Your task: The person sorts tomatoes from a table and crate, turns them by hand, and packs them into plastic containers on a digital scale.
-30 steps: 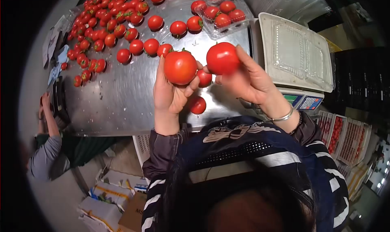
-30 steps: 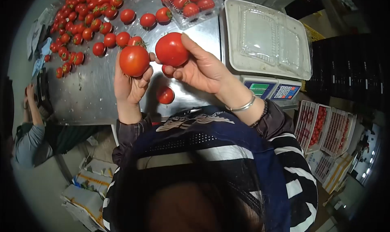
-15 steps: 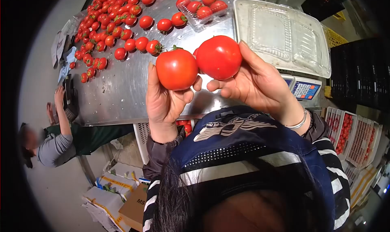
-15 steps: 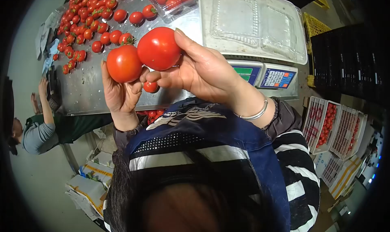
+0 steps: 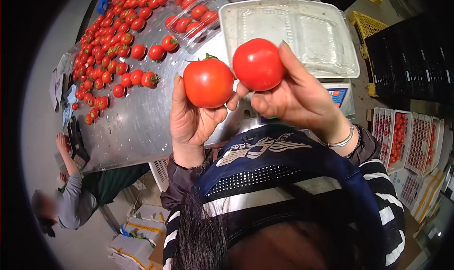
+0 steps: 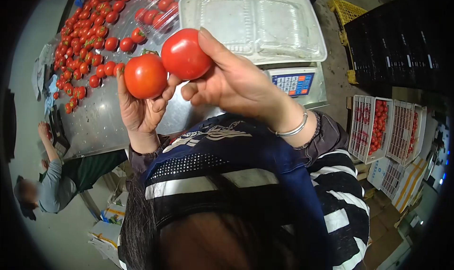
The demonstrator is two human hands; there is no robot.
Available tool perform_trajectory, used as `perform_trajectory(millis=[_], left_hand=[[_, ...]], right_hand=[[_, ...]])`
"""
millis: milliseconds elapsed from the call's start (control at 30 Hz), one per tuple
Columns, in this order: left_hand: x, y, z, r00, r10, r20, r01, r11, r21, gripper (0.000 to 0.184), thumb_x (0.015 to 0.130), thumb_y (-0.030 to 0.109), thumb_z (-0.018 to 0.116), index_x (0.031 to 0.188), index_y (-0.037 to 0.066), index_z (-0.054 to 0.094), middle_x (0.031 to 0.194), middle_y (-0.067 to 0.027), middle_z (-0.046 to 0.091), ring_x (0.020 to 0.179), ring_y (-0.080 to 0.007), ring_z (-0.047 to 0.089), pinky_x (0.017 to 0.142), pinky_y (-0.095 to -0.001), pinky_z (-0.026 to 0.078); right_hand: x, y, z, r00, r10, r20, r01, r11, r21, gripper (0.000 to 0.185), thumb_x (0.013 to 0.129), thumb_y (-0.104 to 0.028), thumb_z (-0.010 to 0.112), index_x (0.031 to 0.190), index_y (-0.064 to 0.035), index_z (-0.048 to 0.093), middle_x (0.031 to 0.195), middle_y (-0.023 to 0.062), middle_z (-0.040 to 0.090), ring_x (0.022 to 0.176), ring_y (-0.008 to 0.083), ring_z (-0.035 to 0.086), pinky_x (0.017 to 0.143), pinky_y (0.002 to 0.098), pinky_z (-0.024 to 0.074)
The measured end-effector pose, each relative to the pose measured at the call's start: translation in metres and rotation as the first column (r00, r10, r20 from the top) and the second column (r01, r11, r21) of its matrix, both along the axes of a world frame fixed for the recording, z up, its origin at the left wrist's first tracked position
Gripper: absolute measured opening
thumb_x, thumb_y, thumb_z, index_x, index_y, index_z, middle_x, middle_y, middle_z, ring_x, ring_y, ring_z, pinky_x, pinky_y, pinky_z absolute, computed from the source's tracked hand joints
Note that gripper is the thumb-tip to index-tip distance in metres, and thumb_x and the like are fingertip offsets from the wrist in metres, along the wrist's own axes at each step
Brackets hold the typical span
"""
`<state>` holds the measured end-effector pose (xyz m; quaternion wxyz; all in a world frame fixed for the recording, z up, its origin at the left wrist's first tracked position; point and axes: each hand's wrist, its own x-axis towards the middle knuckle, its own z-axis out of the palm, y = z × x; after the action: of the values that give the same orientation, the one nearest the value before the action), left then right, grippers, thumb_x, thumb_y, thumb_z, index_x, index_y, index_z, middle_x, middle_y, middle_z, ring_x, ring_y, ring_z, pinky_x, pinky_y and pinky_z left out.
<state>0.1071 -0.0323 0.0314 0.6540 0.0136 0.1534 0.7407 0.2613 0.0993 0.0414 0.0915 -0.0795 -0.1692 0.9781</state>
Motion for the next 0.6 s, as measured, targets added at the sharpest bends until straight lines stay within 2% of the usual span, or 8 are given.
perform_trajectory(millis=[100, 167, 233, 300, 367, 433, 533, 600], left_hand=[[0.008, 0.029, -0.005, 0.996, -0.053, -0.069, 0.056, 0.998, 0.038, 0.062, 0.087, 0.044, 0.047, 0.129, 0.003, 0.028, 0.117, -0.0249, 0.044, 0.085, -0.0376, 0.055, 0.059, -0.0330, 0.055], [0.011, 0.043, -0.007, 0.992, -0.068, -0.109, 0.075, 0.996, 0.058, 0.064, 0.086, 0.044, 0.049, 0.130, 0.003, 0.026, 0.118, -0.0251, 0.043, 0.087, -0.0379, 0.055, 0.063, -0.0346, 0.056], [0.015, 0.059, -0.008, 0.970, -0.119, -0.213, 0.123, 0.992, 0.004, 0.060, 0.086, 0.040, 0.051, 0.128, 0.002, 0.029, 0.114, -0.0235, 0.046, 0.085, -0.0330, 0.056, 0.062, -0.0316, 0.053], [0.022, 0.081, -0.010, 0.952, -0.174, -0.251, 0.176, 0.984, -0.011, 0.059, 0.086, 0.038, 0.052, 0.127, 0.001, 0.031, 0.112, -0.0228, 0.048, 0.084, -0.0306, 0.056, 0.061, -0.0301, 0.052], [0.026, 0.105, -0.013, 0.870, -0.194, -0.453, 0.154, 0.980, -0.125, 0.054, 0.084, 0.033, 0.056, 0.123, 0.001, 0.036, 0.107, -0.0195, 0.051, 0.083, -0.0242, 0.056, 0.060, -0.0266, 0.048], [0.032, 0.121, -0.008, 0.809, -0.199, -0.553, 0.123, 0.977, -0.172, 0.052, 0.083, 0.031, 0.058, 0.121, 0.002, 0.038, 0.105, -0.0178, 0.052, 0.082, -0.0211, 0.056, 0.059, -0.0249, 0.046], [0.053, 0.143, 0.011, 0.149, -0.167, -0.975, 0.003, 0.986, -0.168, 0.046, 0.080, 0.027, 0.063, 0.113, 0.001, 0.044, 0.100, -0.0123, 0.054, 0.080, -0.0145, 0.055, 0.057, -0.0215, 0.043], [0.055, 0.152, 0.012, 0.127, -0.150, -0.981, 0.018, 0.989, -0.149, 0.046, 0.079, 0.026, 0.064, 0.113, 0.001, 0.045, 0.100, -0.0108, 0.054, 0.079, -0.0141, 0.055, 0.058, -0.0215, 0.043]], right_hand=[[0.037, 0.046, -0.011, 0.969, -0.248, -0.017, 0.248, 0.962, 0.110, 0.066, 0.081, -0.048, 0.054, 0.121, 0.0009, 0.035, 0.107, 0.0248, 0.051, 0.083, 0.0272, 0.061, 0.066, 0.0324, 0.0542], [0.069, 0.094, -0.039, 0.677, -0.736, 0.024, 0.547, 0.525, 0.652, 0.066, 0.079, -0.045, 0.060, 0.121, 0.0000, 0.036, 0.112, 0.0212, 0.049, 0.086, 0.0259, 0.058, 0.073, 0.0332, 0.0506], [0.087, 0.127, -0.067, 0.420, -0.900, -0.114, 0.428, 0.086, 0.900, 0.058, 0.080, -0.040, 0.060, 0.119, -0.0015, 0.039, 0.110, 0.0168, 0.051, 0.090, 0.0244, 0.056, 0.079, 0.0334, 0.0468], [0.096, 0.127, -0.080, 0.411, -0.908, -0.082, 0.514, 0.156, 0.843, 0.056, 0.080, -0.039, 0.060, 0.118, -0.0025, 0.040, 0.109, 0.0155, 0.052, 0.092, 0.0242, 0.055, 0.080, 0.0341, 0.0461], [0.094, 0.113, -0.084, 0.411, -0.911, -0.040, 0.593, 0.234, 0.770, 0.054, 0.081, -0.039, 0.060, 0.117, -0.0035, 0.041, 0.107, 0.0141, 0.052, 0.094, 0.0240, 0.055, 0.081, 0.0349, 0.0454], [0.083, 0.091, -0.081, 0.439, -0.898, -0.008, 0.752, 0.362, 0.551, 0.049, 0.082, -0.037, 0.059, 0.115, -0.0053, 0.043, 0.105, 0.0133, 0.053, 0.096, 0.0245, 0.054, 0.081, 0.0362, 0.0452], [0.082, 0.075, -0.069, 0.552, -0.834, 0.001, 0.711, 0.472, 0.521, 0.043, 0.083, -0.035, 0.056, 0.112, -0.0054, 0.044, 0.104, 0.0131, 0.053, 0.093, 0.0247, 0.055, 0.081, 0.0365, 0.0450], [0.090, 0.085, -0.056, 0.594, -0.805, -0.010, 0.696, 0.507, 0.508, 0.041, 0.083, -0.035, 0.055, 0.110, -0.0054, 0.045, 0.104, 0.0131, 0.053, 0.092, 0.0248, 0.055, 0.081, 0.0366, 0.0448]])
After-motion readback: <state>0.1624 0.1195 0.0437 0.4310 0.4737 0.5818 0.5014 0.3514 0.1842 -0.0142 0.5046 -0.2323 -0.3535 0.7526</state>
